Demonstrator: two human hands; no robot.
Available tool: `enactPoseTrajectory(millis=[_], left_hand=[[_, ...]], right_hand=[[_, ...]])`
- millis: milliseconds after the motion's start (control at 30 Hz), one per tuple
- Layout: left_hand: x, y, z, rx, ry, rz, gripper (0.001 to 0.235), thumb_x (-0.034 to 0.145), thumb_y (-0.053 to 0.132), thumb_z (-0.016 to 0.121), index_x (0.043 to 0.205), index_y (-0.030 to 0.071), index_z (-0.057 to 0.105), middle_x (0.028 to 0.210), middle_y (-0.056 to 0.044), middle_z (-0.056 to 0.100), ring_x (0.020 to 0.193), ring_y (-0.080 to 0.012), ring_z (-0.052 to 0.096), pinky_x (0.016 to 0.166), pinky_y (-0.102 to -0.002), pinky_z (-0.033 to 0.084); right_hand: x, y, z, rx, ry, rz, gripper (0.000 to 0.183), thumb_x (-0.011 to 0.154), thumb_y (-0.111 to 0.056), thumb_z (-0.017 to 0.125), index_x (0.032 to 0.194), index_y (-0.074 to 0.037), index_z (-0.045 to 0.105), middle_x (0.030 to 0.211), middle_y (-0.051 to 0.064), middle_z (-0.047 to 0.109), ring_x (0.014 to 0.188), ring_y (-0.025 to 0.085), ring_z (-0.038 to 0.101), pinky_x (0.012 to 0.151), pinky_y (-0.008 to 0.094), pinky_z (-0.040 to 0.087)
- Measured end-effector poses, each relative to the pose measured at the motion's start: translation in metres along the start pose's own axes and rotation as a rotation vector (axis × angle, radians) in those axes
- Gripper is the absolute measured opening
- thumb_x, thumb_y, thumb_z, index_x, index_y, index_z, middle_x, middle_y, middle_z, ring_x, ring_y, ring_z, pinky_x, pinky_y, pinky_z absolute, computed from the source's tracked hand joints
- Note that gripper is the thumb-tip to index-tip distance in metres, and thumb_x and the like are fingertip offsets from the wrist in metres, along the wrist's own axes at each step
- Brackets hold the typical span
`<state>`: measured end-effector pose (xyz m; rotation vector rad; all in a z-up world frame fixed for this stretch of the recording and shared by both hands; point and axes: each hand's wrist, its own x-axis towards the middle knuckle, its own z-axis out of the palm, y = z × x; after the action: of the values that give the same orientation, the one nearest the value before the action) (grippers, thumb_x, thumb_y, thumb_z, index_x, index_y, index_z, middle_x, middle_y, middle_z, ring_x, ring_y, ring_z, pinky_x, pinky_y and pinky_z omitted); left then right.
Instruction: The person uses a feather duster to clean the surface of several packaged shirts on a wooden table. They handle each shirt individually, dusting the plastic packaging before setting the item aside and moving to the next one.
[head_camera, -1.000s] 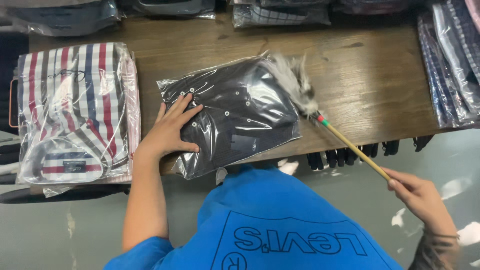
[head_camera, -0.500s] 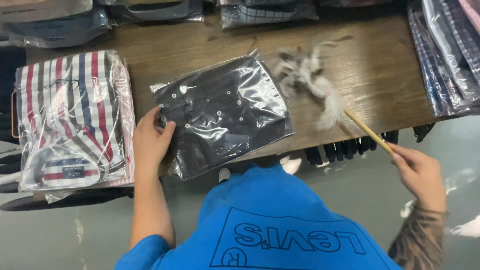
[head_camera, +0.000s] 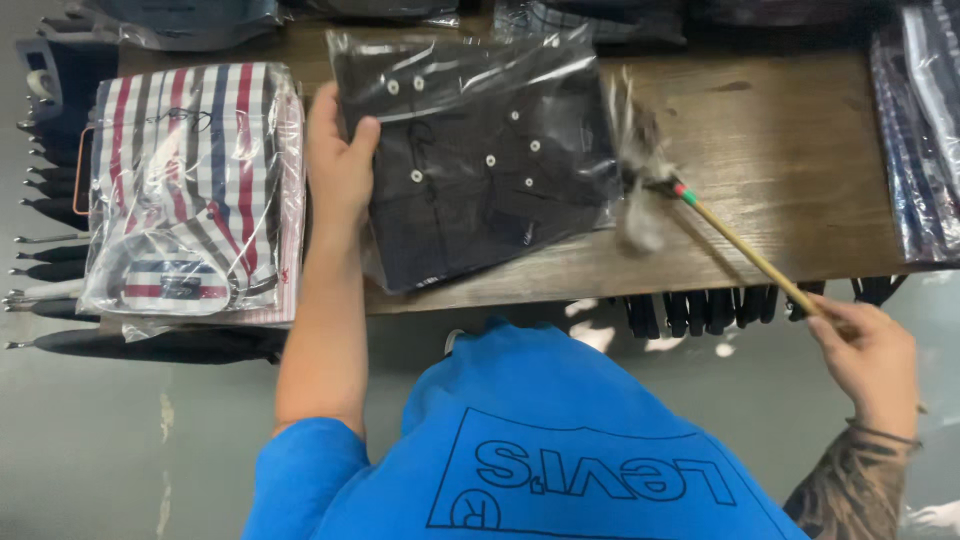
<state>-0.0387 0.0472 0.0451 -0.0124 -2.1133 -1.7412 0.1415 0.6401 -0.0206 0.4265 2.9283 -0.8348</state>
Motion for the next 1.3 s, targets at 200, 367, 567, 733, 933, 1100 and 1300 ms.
enactPoseTrajectory(millis=[200, 367, 567, 733, 933, 1100, 1300], left_hand=[[-0.015, 0.131, 0.025, 0.265, -0.011, 0.838, 0.018, 0.099, 0.003, 0.053, 0.113, -0.008, 0.056, 0.105, -0.02, 0.056, 0.099, -0.0353, 0.052, 0.087, -0.044, 0.042], [-0.042, 0.087, 0.065, 0.248, -0.431, 1.42, 0.017, 0.098, -0.001, 0.071, 0.114, 0.002, 0.066, 0.098, -0.015, 0.06, 0.089, -0.0348, 0.066, 0.077, -0.045, 0.063], [-0.133, -0.048, 0.079, 0.488, -0.397, 1.208, 0.019, 0.105, 0.014, 0.051, 0.105, 0.016, 0.07, 0.098, -0.007, 0.066, 0.098, -0.0261, 0.067, 0.081, -0.04, 0.052], [-0.137, -0.019, 0.053, 0.625, -0.5, 1.08, 0.022, 0.1, 0.005, 0.049, 0.105, 0.011, 0.069, 0.111, -0.007, 0.07, 0.096, -0.0229, 0.064, 0.073, -0.036, 0.044], [-0.137, -0.027, 0.051, 0.457, -0.522, 1.083, 0.008, 0.089, 0.009, 0.062, 0.093, 0.004, 0.067, 0.089, -0.009, 0.066, 0.082, -0.0246, 0.062, 0.074, -0.036, 0.052], [-0.137, -0.025, 0.051, 0.517, -0.44, 1.111, 0.012, 0.092, 0.013, 0.062, 0.082, 0.005, 0.064, 0.077, -0.006, 0.057, 0.071, -0.0234, 0.054, 0.071, -0.033, 0.052], [-0.138, -0.026, 0.05, 0.473, -0.4, 1.106, 0.012, 0.094, 0.011, 0.066, 0.085, 0.005, 0.071, 0.082, -0.006, 0.063, 0.075, -0.0226, 0.058, 0.076, -0.033, 0.054]], right_hand=[[-0.041, 0.032, -0.009, -0.312, 0.519, -0.21, 0.029, 0.112, -0.001, 0.067, 0.137, 0.007, 0.079, 0.107, 0.021, 0.066, 0.101, 0.033, 0.064, 0.09, 0.042, 0.051], [-0.059, -0.052, 0.002, 0.002, 0.585, -0.192, 0.045, 0.097, 0.012, 0.052, 0.14, 0.007, 0.064, 0.114, 0.024, 0.052, 0.101, 0.035, 0.052, 0.083, 0.045, 0.047], [-0.077, -0.125, 0.042, 0.186, 0.11, -0.245, 0.039, 0.094, 0.003, 0.058, 0.129, -0.009, 0.069, 0.09, 0.018, 0.073, 0.085, 0.036, 0.072, 0.07, 0.045, 0.059], [-0.068, -0.03, 0.024, -0.01, -0.049, -0.11, 0.045, 0.093, -0.014, 0.064, 0.136, -0.027, 0.066, 0.103, -0.001, 0.078, 0.08, 0.013, 0.068, 0.074, 0.029, 0.055], [-0.066, -0.006, -0.024, -0.261, -0.162, -0.111, 0.044, 0.095, -0.014, 0.066, 0.138, -0.024, 0.071, 0.089, 0.002, 0.072, 0.067, 0.016, 0.059, 0.064, 0.03, 0.046], [-0.046, -0.016, -0.023, -0.229, -0.369, -0.091, 0.045, 0.091, -0.018, 0.064, 0.135, -0.025, 0.07, 0.089, 0.002, 0.077, 0.078, 0.018, 0.067, 0.071, 0.035, 0.048], [-0.017, -0.078, -0.002, -0.237, -0.097, -0.254, 0.05, 0.097, -0.004, 0.066, 0.145, -0.013, 0.067, 0.106, 0.01, 0.075, 0.078, 0.021, 0.065, 0.075, 0.034, 0.054]])
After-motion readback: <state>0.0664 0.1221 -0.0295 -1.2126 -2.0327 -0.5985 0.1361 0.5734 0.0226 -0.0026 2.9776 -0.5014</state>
